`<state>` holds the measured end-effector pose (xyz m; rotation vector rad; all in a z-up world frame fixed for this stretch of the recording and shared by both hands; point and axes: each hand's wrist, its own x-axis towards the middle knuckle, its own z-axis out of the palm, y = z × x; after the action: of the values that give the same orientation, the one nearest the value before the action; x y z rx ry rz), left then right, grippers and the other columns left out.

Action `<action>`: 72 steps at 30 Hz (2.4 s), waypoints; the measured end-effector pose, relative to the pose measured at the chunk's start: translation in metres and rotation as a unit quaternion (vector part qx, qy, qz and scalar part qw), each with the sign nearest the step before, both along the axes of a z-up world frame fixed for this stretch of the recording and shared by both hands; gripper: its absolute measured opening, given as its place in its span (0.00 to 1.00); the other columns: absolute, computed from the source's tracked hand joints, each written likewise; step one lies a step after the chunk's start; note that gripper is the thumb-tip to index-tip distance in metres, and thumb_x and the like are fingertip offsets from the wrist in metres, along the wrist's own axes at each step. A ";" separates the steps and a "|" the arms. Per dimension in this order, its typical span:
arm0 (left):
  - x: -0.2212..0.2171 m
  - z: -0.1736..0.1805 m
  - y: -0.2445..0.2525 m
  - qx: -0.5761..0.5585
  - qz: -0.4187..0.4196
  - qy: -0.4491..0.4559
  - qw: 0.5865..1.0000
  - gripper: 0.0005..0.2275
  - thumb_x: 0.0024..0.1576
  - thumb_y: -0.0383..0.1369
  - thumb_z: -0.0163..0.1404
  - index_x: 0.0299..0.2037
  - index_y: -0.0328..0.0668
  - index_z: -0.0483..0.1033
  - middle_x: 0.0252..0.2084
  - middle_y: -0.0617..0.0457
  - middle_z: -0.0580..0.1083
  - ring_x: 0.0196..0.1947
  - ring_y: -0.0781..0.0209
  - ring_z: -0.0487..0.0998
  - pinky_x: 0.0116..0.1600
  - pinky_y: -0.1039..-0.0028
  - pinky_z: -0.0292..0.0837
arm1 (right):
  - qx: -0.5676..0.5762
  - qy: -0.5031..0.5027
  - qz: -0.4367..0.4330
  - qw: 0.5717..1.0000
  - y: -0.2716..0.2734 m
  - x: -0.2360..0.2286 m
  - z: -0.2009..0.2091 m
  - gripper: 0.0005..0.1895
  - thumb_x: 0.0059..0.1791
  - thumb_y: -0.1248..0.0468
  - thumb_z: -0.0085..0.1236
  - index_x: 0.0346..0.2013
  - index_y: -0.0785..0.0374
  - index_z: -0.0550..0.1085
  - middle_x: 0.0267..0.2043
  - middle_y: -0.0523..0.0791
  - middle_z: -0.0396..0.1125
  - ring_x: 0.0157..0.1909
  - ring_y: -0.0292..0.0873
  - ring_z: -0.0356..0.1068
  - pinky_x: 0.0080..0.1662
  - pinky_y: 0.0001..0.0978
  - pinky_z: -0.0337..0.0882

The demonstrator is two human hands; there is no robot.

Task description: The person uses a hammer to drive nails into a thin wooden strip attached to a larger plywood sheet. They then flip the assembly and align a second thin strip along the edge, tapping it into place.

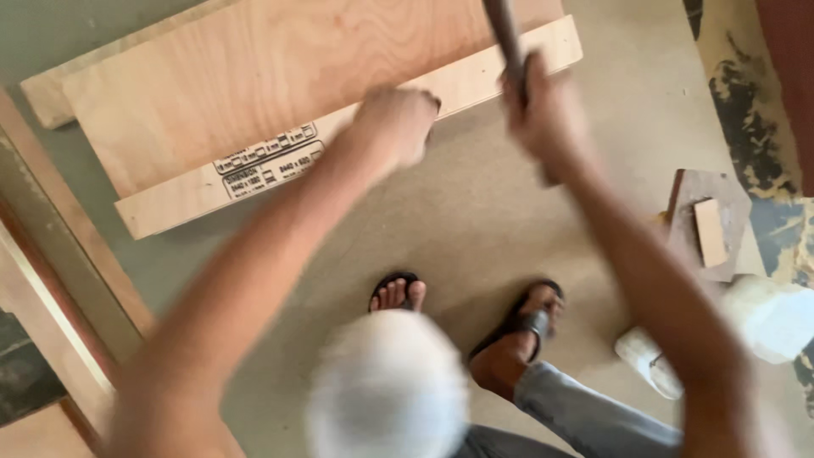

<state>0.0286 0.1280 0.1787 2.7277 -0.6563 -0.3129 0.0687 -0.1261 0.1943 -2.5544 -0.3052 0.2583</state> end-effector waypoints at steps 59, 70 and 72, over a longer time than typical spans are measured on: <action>-0.098 -0.160 0.007 -0.024 0.194 -0.065 0.979 0.33 0.55 0.19 0.42 0.75 0.33 0.52 0.79 0.44 0.51 0.79 0.52 0.46 0.79 0.62 0.40 | 0.007 0.017 -0.009 1.000 0.046 -0.106 -0.090 0.13 0.56 0.62 0.52 0.43 0.69 0.62 0.21 0.58 0.69 0.23 0.65 0.70 0.26 0.54 0.68; -0.105 -0.163 0.007 -0.021 0.207 -0.070 0.976 0.32 0.56 0.20 0.41 0.75 0.33 0.52 0.79 0.46 0.51 0.79 0.54 0.47 0.80 0.62 0.42 | 0.003 0.040 -0.032 0.999 0.051 -0.113 -0.091 0.12 0.57 0.62 0.53 0.45 0.69 0.63 0.22 0.58 0.67 0.24 0.65 0.71 0.26 0.54 0.68; -0.100 -0.165 0.005 -0.040 0.206 -0.089 0.974 0.32 0.57 0.21 0.42 0.75 0.34 0.52 0.79 0.46 0.51 0.79 0.54 0.47 0.80 0.62 0.42 | 0.068 -0.026 -0.036 0.997 0.045 -0.114 -0.094 0.12 0.57 0.63 0.52 0.46 0.69 0.63 0.22 0.58 0.68 0.25 0.65 0.71 0.26 0.54 0.68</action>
<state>-0.0716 0.1332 0.0132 2.7453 -0.1280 0.0568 -0.0452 -0.0812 0.1005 -2.4346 -0.2416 0.1406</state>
